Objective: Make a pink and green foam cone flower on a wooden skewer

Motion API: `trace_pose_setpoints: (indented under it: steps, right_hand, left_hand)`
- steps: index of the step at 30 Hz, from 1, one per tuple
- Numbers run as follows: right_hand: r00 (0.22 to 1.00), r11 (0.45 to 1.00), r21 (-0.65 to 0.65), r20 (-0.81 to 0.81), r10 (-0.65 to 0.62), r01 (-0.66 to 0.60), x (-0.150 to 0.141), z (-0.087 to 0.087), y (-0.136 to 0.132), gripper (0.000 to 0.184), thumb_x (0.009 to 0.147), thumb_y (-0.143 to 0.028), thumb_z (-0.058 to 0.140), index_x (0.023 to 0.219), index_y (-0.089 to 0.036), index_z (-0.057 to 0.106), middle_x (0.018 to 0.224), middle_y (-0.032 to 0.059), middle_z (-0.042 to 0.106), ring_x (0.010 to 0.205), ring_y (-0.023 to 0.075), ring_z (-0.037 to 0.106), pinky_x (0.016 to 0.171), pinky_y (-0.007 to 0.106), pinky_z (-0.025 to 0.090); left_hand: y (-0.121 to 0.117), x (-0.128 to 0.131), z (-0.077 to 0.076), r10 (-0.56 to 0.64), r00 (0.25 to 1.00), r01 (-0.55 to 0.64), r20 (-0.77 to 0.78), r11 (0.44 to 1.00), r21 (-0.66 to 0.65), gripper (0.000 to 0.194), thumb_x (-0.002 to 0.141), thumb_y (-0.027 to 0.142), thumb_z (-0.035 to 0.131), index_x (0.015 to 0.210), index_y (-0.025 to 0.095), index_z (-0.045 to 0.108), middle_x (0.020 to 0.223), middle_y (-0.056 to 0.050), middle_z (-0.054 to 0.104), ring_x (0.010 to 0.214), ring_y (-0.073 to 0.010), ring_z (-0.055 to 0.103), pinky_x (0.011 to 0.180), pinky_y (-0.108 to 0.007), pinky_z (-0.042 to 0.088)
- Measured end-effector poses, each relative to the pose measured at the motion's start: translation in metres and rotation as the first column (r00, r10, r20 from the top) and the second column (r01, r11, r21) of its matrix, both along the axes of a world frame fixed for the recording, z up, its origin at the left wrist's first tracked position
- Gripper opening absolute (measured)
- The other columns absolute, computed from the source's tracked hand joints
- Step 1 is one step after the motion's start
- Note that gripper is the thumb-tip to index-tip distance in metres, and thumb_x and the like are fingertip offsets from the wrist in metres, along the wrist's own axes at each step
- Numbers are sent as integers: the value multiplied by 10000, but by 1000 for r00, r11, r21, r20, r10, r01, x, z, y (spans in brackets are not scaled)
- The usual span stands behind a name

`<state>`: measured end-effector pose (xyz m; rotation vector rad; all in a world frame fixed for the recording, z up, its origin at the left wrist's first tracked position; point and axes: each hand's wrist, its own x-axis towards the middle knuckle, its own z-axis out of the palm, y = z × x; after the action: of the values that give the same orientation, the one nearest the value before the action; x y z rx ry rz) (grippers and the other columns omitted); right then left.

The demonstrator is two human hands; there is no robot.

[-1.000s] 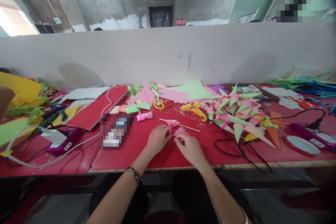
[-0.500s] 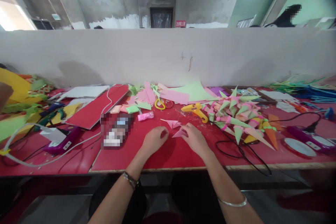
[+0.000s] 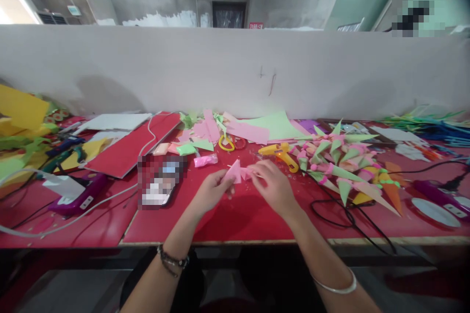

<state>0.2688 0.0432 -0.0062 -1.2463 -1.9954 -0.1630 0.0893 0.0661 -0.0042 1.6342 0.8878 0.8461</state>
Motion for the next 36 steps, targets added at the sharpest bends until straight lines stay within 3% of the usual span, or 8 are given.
trace_pose_setpoints:
  steps: [2, 4, 7, 16, 23, 26, 29, 36]
  right_hand:
    - [983, 972, -149, 30, -179, 182, 11, -7, 3, 241, 842, -209, 410, 1055, -186, 521, 1011, 87, 563, 984, 193, 514, 832, 309, 416]
    - [929, 882, -305, 207, -307, 360, 20, -15, 5, 294, 811, -233, 463, 1092, -156, 503, 1055, 123, 543, 1031, 240, 484, 814, 342, 414]
    - [907, 834, -384, 302, -293, 397, 26, -25, 8, 214, 787, -184, 490, 980, -131, 563, 971, 135, 571, 952, 239, 523, 769, 327, 409]
    - [873, 773, -419, 335, -355, 475, 14, -24, 12, 70, 737, -162, 499, 707, -166, 562, 683, 52, 607, 647, 176, 566, 525, 245, 293]
    - [818, 761, -299, 229, -528, 576, 14, -4, -3, 213, 827, -160, 310, 815, -167, 523, 663, 68, 598, 601, 182, 542, 505, 261, 251]
    - [869, 843, -217, 66, -490, 492, 11, 0, -9, 205, 824, -168, 306, 777, -180, 505, 632, 47, 580, 585, 173, 534, 524, 253, 287]
    - [941, 912, -265, -42, -336, 314, 1, 0, -16, 238, 867, -268, 297, 812, -188, 514, 569, 10, 554, 516, 148, 520, 503, 232, 309]
    - [997, 900, -434, -83, -5, -31, -24, -6, -25, 294, 880, -287, 346, 1010, -224, 603, 955, 58, 671, 883, 183, 614, 726, 263, 435]
  left_hand:
    - [1, -8, -1, 56, 996, -53, -71, 998, 45, 292, 816, 370, 426, 622, 155, 464, 535, 29, 509, 502, -91, 488, 547, -214, 372]
    - [1, -15, -1, 77, 989, -67, -123, 995, 80, 297, 826, 358, 405, 618, 156, 468, 538, 24, 516, 518, -98, 499, 560, -217, 372]
    - [-2, -18, 2, 81, 982, -64, -168, 992, 107, 286, 829, 342, 397, 625, 158, 477, 556, 20, 523, 536, -103, 506, 567, -218, 374]
    - [-3, -23, -2, 94, 968, -52, -231, 983, 178, 362, 859, 394, 326, 650, 154, 500, 618, -4, 544, 592, -122, 517, 598, -230, 379]
    - [-4, -25, 2, 91, 974, -61, -208, 987, 146, 350, 864, 370, 321, 643, 154, 486, 608, -5, 531, 587, -123, 513, 608, -239, 381]
    - [-4, -25, 5, 73, 984, -58, -163, 994, 95, 327, 861, 350, 328, 644, 156, 478, 610, -1, 527, 589, -118, 510, 621, -238, 389]
    - [-6, -25, 9, 48, 986, -37, -162, 997, 68, 315, 860, 343, 331, 647, 159, 475, 609, 5, 518, 594, -114, 501, 626, -233, 387]
    - [-11, -25, 13, -61, 990, 63, -130, 998, 14, 304, 854, 354, 334, 665, 158, 470, 622, 7, 503, 606, -108, 485, 638, -229, 393]
